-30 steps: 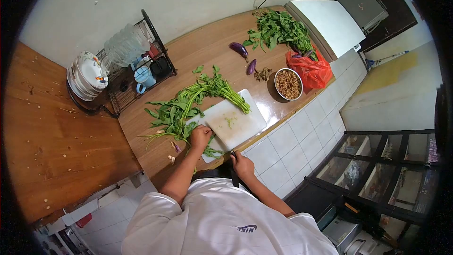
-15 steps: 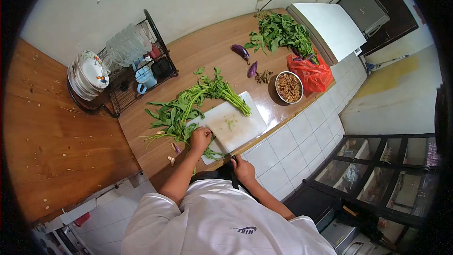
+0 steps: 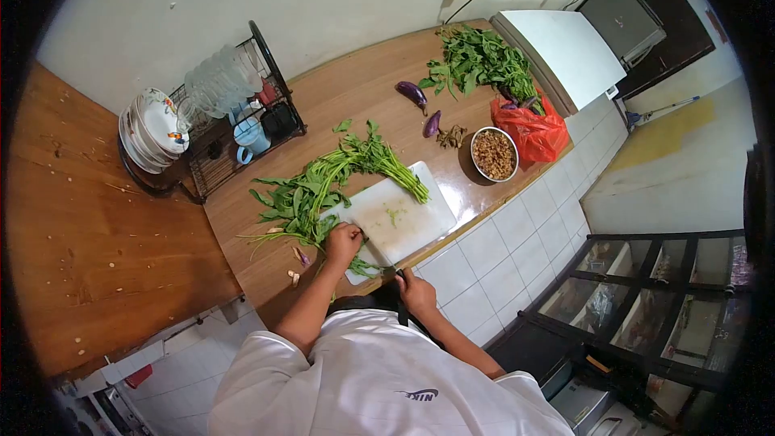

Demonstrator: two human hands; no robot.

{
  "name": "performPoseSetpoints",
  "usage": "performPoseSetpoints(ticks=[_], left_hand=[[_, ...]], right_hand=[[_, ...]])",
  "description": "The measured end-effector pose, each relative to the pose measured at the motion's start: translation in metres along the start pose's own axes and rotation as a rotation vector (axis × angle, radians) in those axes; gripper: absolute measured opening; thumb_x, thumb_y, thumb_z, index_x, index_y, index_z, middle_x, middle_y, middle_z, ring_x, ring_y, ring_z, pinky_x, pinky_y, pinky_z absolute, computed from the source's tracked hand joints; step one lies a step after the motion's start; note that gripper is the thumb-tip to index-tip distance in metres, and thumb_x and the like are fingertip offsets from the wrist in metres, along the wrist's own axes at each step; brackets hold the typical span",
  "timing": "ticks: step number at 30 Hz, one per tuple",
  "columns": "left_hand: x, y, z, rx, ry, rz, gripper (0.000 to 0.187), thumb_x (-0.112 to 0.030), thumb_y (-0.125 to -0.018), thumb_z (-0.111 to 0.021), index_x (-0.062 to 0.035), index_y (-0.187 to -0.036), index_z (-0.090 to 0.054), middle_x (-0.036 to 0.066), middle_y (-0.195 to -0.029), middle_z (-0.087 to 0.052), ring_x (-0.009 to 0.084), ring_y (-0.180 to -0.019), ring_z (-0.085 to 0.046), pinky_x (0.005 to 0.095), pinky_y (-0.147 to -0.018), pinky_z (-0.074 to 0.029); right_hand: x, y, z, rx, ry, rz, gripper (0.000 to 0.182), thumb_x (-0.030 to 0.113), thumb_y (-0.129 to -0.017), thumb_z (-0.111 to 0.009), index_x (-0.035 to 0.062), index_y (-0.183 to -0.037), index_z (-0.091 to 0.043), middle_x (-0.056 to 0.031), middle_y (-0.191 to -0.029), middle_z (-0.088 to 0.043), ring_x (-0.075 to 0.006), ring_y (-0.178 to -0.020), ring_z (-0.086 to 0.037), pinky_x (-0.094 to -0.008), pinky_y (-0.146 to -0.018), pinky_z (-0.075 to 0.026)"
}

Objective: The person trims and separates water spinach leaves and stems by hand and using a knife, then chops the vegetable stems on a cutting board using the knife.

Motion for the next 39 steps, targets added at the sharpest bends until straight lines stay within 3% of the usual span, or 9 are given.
performPoseSetpoints(ticks=[6, 20, 32, 37, 39], left_hand=[[-0.001, -0.001, 0.0, 0.018, -0.056, -0.013, 0.012, -0.005, -0.072, -0.077, -0.0018, -0.082, -0.072, 0.014, -0.08, -0.067, 0.028, -0.071, -0.069, 0.0369, -0.067, -0.055], [-0.003, 0.001, 0.006, 0.015, -0.024, 0.024, 0.01, -0.011, -0.074, -0.079, -0.0043, -0.078, -0.074, 0.011, -0.078, -0.066, 0.0278, -0.069, -0.068, 0.0381, -0.065, -0.054], [-0.001, -0.001, 0.001, 0.051, -0.018, 0.013, 0.011, -0.011, -0.076, -0.08, -0.0028, -0.079, -0.073, 0.013, -0.079, -0.067, 0.0259, -0.068, -0.068, 0.0358, -0.064, -0.054], [0.005, -0.001, -0.002, 0.042, 0.016, 0.005, 0.011, -0.012, -0.076, -0.08, -0.0038, -0.079, -0.074, 0.012, -0.078, -0.066, 0.0265, -0.068, -0.067, 0.037, -0.064, -0.054], [0.003, 0.0, -0.001, 0.036, 0.029, 0.004, 0.01, -0.012, -0.075, -0.08, -0.0047, -0.079, -0.074, 0.011, -0.076, -0.064, 0.0272, -0.067, -0.065, 0.0382, -0.065, -0.054]], right_hand=[[0.007, -0.014, -0.003, -0.06, -0.003, 0.041, 0.031, 0.043, -0.1, -0.05, 0.0135, -0.109, -0.054, -0.0164, -0.073, -0.068, -0.0395, -0.066, -0.066, -0.053, -0.055, -0.05], [0.002, -0.001, -0.002, -0.019, -0.006, -0.006, 0.032, 0.043, -0.102, -0.046, 0.0137, -0.111, -0.054, -0.0171, -0.075, -0.068, -0.0407, -0.069, -0.067, -0.0541, -0.058, -0.05], [-0.053, -0.008, 0.031, -0.185, -0.088, -0.187, 0.03, 0.042, -0.101, -0.051, 0.0139, -0.11, -0.055, -0.0196, -0.075, -0.068, -0.0426, -0.069, -0.067, -0.0546, -0.059, -0.051], [-0.037, -0.001, 0.025, -0.171, -0.054, -0.023, 0.027, 0.04, -0.1, -0.053, 0.0146, -0.108, -0.056, -0.0179, -0.073, -0.068, -0.0421, -0.067, -0.065, -0.0545, -0.058, -0.05], [-0.037, -0.003, 0.021, -0.164, -0.037, -0.054, 0.027, 0.04, -0.1, -0.053, 0.0148, -0.108, -0.056, -0.0182, -0.073, -0.068, -0.0422, -0.067, -0.066, -0.0547, -0.058, -0.05]])
Point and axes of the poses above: each hand's wrist, its own y-axis away from the middle knuckle, its own z-axis out of the back of the hand, x = y × z, the point moved 10 cm from there along -y, towards the middle knuckle
